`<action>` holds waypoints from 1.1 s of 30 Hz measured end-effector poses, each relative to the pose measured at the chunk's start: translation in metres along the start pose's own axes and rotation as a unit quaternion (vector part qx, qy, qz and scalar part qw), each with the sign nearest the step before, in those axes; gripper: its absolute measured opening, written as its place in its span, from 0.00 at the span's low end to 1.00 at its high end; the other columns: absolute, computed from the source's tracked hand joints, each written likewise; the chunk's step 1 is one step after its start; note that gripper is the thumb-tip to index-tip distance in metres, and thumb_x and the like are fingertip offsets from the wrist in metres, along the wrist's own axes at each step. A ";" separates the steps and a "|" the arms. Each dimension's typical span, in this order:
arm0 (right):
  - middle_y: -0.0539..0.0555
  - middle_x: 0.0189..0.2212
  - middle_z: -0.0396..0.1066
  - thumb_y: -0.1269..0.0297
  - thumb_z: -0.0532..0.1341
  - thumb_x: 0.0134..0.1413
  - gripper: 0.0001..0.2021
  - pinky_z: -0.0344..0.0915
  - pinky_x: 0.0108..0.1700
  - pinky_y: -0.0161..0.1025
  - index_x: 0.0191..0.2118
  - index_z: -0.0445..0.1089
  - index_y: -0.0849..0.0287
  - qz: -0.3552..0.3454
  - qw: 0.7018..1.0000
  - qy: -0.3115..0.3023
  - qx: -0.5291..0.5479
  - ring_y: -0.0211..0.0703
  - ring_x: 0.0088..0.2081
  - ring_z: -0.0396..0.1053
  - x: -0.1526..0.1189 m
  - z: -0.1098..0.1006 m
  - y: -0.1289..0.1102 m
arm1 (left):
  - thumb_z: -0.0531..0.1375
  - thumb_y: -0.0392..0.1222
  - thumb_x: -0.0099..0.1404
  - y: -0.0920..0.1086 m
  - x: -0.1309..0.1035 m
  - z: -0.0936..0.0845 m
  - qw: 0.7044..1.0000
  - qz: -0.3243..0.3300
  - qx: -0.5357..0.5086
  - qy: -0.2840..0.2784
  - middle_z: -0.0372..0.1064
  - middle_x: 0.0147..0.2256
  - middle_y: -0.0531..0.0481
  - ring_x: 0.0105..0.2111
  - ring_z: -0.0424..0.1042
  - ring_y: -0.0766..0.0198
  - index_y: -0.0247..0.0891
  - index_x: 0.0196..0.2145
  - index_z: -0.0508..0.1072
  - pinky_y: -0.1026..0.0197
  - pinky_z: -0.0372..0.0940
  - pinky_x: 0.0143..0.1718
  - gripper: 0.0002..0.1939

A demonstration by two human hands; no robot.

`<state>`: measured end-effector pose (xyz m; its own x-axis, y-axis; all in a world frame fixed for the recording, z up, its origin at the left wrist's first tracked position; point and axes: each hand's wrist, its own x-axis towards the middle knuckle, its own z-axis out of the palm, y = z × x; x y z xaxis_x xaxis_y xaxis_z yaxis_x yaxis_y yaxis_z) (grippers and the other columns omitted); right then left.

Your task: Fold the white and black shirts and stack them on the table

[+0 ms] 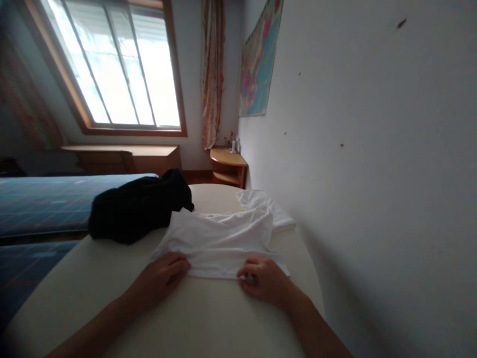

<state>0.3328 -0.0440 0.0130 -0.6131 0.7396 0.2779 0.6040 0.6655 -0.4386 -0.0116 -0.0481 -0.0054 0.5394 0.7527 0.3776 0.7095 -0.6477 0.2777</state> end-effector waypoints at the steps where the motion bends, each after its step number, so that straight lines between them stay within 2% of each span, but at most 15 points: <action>1: 0.53 0.34 0.73 0.69 0.64 0.52 0.07 0.65 0.38 0.34 0.38 0.78 0.55 -0.002 1.000 0.005 -0.001 0.39 0.34 0.71 0.000 0.000 0.001 | 0.56 0.34 0.70 0.001 0.000 -0.001 1.000 -0.001 -0.001 -0.007 0.72 0.44 0.48 0.44 0.71 0.59 0.43 0.43 0.74 0.58 0.66 0.46 0.09; 4: 0.54 0.36 0.74 0.67 0.63 0.54 0.07 0.66 0.42 0.36 0.39 0.79 0.54 -0.006 1.000 0.016 -0.003 0.42 0.38 0.72 0.002 0.001 0.002 | 0.57 0.35 0.69 0.002 0.002 -0.003 1.000 -0.008 0.002 -0.027 0.72 0.42 0.48 0.43 0.71 0.59 0.43 0.42 0.74 0.57 0.65 0.45 0.08; 9: 0.53 0.32 0.74 0.67 0.63 0.54 0.08 0.65 0.35 0.33 0.36 0.80 0.55 0.022 0.999 -0.031 0.013 0.39 0.31 0.71 0.004 -0.007 -0.011 | 0.56 0.34 0.67 0.011 0.005 -0.014 0.997 -0.022 -0.006 -0.076 0.72 0.39 0.48 0.41 0.71 0.59 0.42 0.37 0.74 0.59 0.65 0.43 0.07; 12: 0.50 0.27 0.74 0.67 0.65 0.52 0.06 0.63 0.31 0.31 0.32 0.81 0.55 0.029 0.992 -0.110 0.056 0.36 0.27 0.70 0.001 -0.014 -0.026 | 0.59 0.34 0.63 0.029 0.002 -0.034 0.987 -0.054 -0.050 -0.141 0.73 0.38 0.50 0.40 0.72 0.59 0.42 0.36 0.75 0.61 0.65 0.42 0.06; 14: 0.48 0.24 0.73 0.66 0.66 0.51 0.04 0.62 0.29 0.31 0.30 0.80 0.56 0.027 0.983 -0.164 0.083 0.36 0.25 0.69 -0.001 -0.018 -0.036 | 0.61 0.35 0.60 0.041 -0.001 -0.050 0.971 -0.068 -0.101 -0.204 0.74 0.37 0.53 0.38 0.73 0.61 0.43 0.35 0.76 0.63 0.66 0.41 0.06; 16: 0.48 0.26 0.75 0.66 0.67 0.51 0.04 0.64 0.32 0.31 0.32 0.80 0.55 0.022 0.980 -0.179 0.080 0.37 0.27 0.71 -0.003 -0.020 -0.040 | 0.62 0.37 0.60 0.049 -0.004 -0.063 0.949 -0.071 -0.150 -0.269 0.75 0.35 0.55 0.34 0.74 0.64 0.45 0.37 0.77 0.66 0.66 0.37 0.08; 17: 0.50 0.30 0.76 0.67 0.67 0.51 0.06 0.66 0.36 0.33 0.35 0.80 0.54 0.021 0.984 -0.165 0.064 0.38 0.31 0.72 -0.003 -0.021 -0.041 | 0.61 0.37 0.62 0.050 -0.005 -0.065 0.943 -0.074 -0.163 -0.281 0.75 0.35 0.56 0.33 0.74 0.65 0.46 0.38 0.78 0.67 0.67 0.35 0.08; 19: 0.53 0.41 0.77 0.68 0.66 0.51 0.13 0.68 0.47 0.39 0.44 0.78 0.52 0.026 0.992 -0.118 0.019 0.44 0.42 0.74 -0.003 -0.023 -0.038 | 0.58 0.37 0.65 0.046 -0.006 -0.064 0.955 -0.070 -0.148 -0.247 0.76 0.37 0.54 0.35 0.75 0.64 0.47 0.41 0.78 0.66 0.69 0.38 0.10; 21: 0.57 0.52 0.72 0.65 0.67 0.51 0.21 0.63 0.57 0.47 0.53 0.74 0.51 0.036 0.995 -0.091 -0.016 0.51 0.53 0.69 -0.004 -0.024 -0.031 | 0.58 0.37 0.65 0.038 -0.007 -0.055 0.979 -0.043 -0.092 -0.177 0.75 0.48 0.49 0.47 0.74 0.58 0.48 0.48 0.76 0.57 0.68 0.50 0.15; 22: 0.59 0.57 0.69 0.62 0.68 0.51 0.25 0.59 0.61 0.51 0.57 0.72 0.51 0.040 0.995 -0.090 -0.026 0.54 0.58 0.65 -0.005 -0.025 -0.027 | 0.60 0.37 0.64 0.034 -0.009 -0.050 0.985 -0.025 -0.062 -0.158 0.70 0.56 0.47 0.55 0.69 0.53 0.49 0.53 0.74 0.51 0.64 0.57 0.20; 23: 0.60 0.61 0.64 0.58 0.68 0.51 0.29 0.55 0.64 0.55 0.60 0.69 0.51 0.043 0.994 -0.095 -0.030 0.57 0.62 0.60 -0.007 -0.025 -0.024 | 0.61 0.38 0.63 0.030 -0.012 -0.044 0.987 -0.010 -0.038 -0.153 0.63 0.63 0.46 0.62 0.62 0.48 0.51 0.58 0.70 0.45 0.59 0.61 0.25; 25: 0.62 0.67 0.56 0.50 0.69 0.50 0.37 0.49 0.67 0.59 0.65 0.62 0.50 0.047 0.992 -0.113 -0.025 0.60 0.67 0.52 -0.013 -0.026 -0.022 | 0.62 0.42 0.64 0.027 -0.021 -0.038 0.983 0.000 -0.019 -0.181 0.47 0.70 0.47 0.68 0.47 0.43 0.55 0.65 0.61 0.36 0.52 0.64 0.33; 27: 0.62 0.68 0.54 0.46 0.69 0.48 0.41 0.49 0.66 0.59 0.67 0.59 0.49 0.055 0.989 -0.136 -0.012 0.62 0.68 0.49 -0.022 -0.027 -0.027 | 0.61 0.44 0.66 0.030 -0.032 -0.040 0.975 -0.017 -0.029 -0.220 0.40 0.71 0.49 0.69 0.42 0.42 0.57 0.68 0.54 0.34 0.50 0.64 0.36; 30: 0.62 0.65 0.59 0.46 0.72 0.42 0.41 0.53 0.65 0.59 0.64 0.65 0.47 0.059 0.986 -0.153 -0.002 0.64 0.65 0.55 -0.031 -0.032 -0.046 | 0.66 0.43 0.61 0.042 -0.047 -0.058 0.962 -0.049 -0.075 -0.260 0.41 0.70 0.51 0.68 0.45 0.40 0.60 0.66 0.58 0.34 0.52 0.64 0.39; 33: 0.59 0.56 0.70 0.53 0.74 0.42 0.35 0.62 0.59 0.54 0.59 0.70 0.46 0.062 0.985 -0.160 -0.002 0.59 0.55 0.68 -0.030 -0.037 -0.064 | 0.66 0.43 0.59 0.053 -0.049 -0.081 0.948 -0.071 -0.130 -0.283 0.59 0.65 0.52 0.62 0.62 0.45 0.62 0.60 0.67 0.41 0.62 0.61 0.32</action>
<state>0.3317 -0.1053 0.0642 -0.6635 0.7457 -0.0611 0.6853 0.5730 -0.4495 -0.0368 -0.1287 0.0625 0.6562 0.7294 -0.1931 0.6966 -0.4873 0.5266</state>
